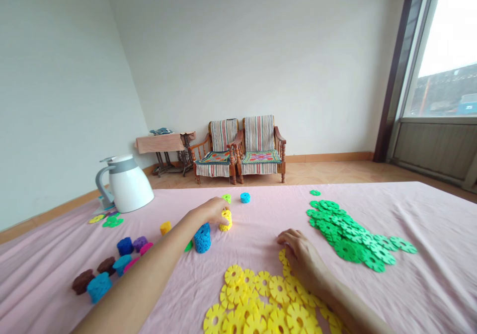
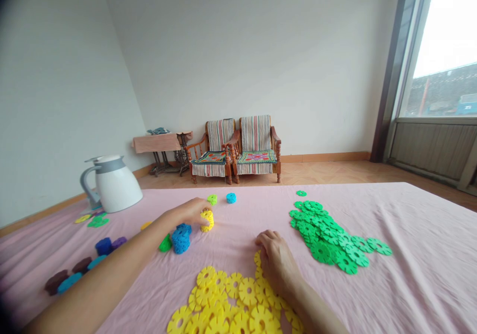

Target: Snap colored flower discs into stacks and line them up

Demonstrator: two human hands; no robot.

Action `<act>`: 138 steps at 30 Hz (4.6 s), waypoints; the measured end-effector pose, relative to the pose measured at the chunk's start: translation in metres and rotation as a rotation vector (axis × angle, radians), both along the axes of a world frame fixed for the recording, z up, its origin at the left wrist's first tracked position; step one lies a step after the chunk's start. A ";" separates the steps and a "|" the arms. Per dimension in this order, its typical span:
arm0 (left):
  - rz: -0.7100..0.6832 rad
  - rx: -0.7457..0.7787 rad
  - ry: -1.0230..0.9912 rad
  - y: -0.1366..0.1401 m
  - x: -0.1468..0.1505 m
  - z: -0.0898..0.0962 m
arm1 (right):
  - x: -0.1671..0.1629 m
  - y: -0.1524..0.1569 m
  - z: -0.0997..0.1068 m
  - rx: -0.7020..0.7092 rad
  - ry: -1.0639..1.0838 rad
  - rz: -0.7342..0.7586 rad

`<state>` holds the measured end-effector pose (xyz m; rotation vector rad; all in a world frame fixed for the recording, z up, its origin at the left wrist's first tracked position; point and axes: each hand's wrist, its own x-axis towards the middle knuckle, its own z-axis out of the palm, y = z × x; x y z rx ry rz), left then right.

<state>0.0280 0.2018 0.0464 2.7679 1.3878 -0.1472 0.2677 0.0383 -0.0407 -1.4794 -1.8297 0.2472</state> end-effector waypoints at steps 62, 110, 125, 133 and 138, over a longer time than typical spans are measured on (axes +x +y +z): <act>-0.068 -0.193 -0.731 -0.175 0.029 -0.056 | -0.007 -0.034 0.022 -0.055 -0.108 0.062; -0.026 -0.106 -0.779 -0.169 0.032 -0.058 | 0.015 -0.016 0.005 -0.048 0.243 -0.250; 0.007 -0.037 -0.687 -0.136 0.003 -0.057 | 0.032 -0.010 -0.007 -0.051 0.207 -0.359; -0.156 -0.085 -0.599 -0.128 0.013 -0.046 | 0.036 -0.006 -0.010 -0.050 0.272 -0.352; -0.258 -0.112 -0.485 -0.120 0.029 -0.043 | 0.035 -0.006 -0.010 -0.046 0.257 -0.339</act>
